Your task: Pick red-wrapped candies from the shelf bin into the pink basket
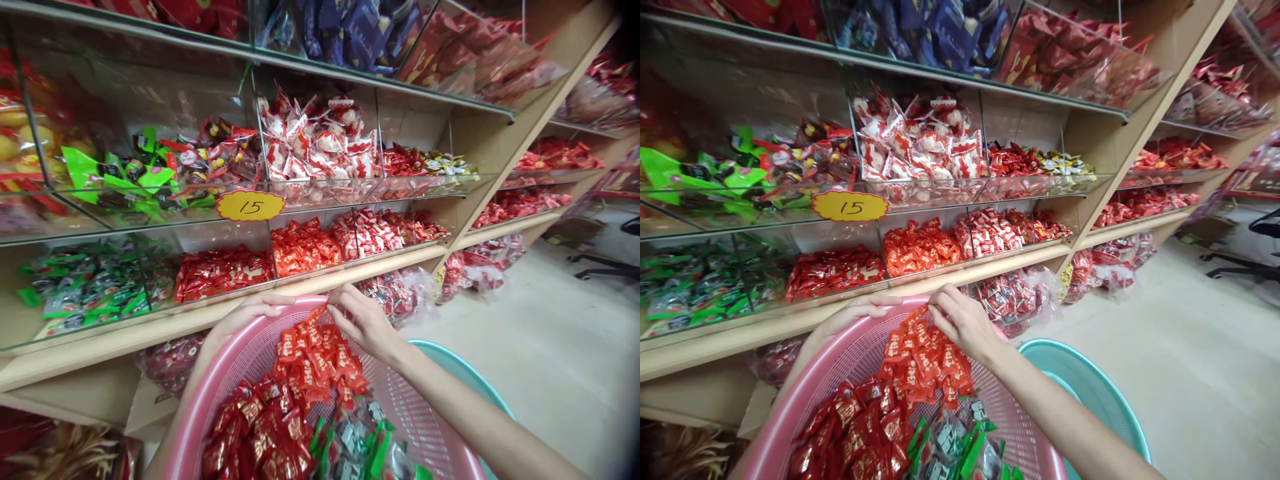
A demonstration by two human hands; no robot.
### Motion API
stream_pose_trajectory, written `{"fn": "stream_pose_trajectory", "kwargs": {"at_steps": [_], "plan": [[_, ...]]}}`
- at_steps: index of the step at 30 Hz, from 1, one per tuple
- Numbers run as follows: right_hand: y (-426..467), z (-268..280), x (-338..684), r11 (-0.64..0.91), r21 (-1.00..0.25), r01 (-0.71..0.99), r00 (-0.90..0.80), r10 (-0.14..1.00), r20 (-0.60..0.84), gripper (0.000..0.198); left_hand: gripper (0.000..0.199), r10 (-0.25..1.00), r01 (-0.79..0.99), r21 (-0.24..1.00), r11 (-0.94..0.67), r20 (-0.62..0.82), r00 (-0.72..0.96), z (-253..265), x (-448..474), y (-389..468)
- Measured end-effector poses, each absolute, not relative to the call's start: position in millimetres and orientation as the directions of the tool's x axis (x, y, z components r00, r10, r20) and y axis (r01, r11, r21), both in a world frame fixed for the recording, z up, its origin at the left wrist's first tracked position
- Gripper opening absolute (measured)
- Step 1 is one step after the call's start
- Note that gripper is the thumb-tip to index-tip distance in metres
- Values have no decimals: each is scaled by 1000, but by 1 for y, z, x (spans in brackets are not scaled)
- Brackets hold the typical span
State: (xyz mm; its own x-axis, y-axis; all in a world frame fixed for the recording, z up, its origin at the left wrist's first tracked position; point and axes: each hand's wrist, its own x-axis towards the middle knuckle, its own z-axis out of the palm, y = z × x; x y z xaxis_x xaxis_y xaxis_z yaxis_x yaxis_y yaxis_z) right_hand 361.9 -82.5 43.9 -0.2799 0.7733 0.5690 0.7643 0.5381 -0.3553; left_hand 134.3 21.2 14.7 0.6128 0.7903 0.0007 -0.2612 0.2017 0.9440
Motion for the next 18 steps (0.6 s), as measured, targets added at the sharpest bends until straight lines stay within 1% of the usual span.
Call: {"fn": "stream_pose_trajectory", "kwargs": {"at_steps": [5,8,12,15,17,18], "plan": [[-80,38,365,564,-459,687,-244,773,586,13,28,757,-225,941,254,-48,652,16,134,22],[-80,37,367,544,-547,636,-191,798,572,13,29,739,-219,937,272,-58,671,18,135,23],[-81,35,367,455,-673,583,-116,866,486,16,30,719,-206,936,285,-67,692,21,137,25],[-80,32,366,357,-768,532,-84,925,372,20,30,697,-178,938,297,-86,712,23,138,25],[-80,31,366,308,-789,531,-92,947,308,22,30,684,-157,940,303,-100,723,24,139,24],[-79,31,366,301,-776,554,-99,950,297,23,30,678,-147,941,304,-105,727,25,138,24]]}}
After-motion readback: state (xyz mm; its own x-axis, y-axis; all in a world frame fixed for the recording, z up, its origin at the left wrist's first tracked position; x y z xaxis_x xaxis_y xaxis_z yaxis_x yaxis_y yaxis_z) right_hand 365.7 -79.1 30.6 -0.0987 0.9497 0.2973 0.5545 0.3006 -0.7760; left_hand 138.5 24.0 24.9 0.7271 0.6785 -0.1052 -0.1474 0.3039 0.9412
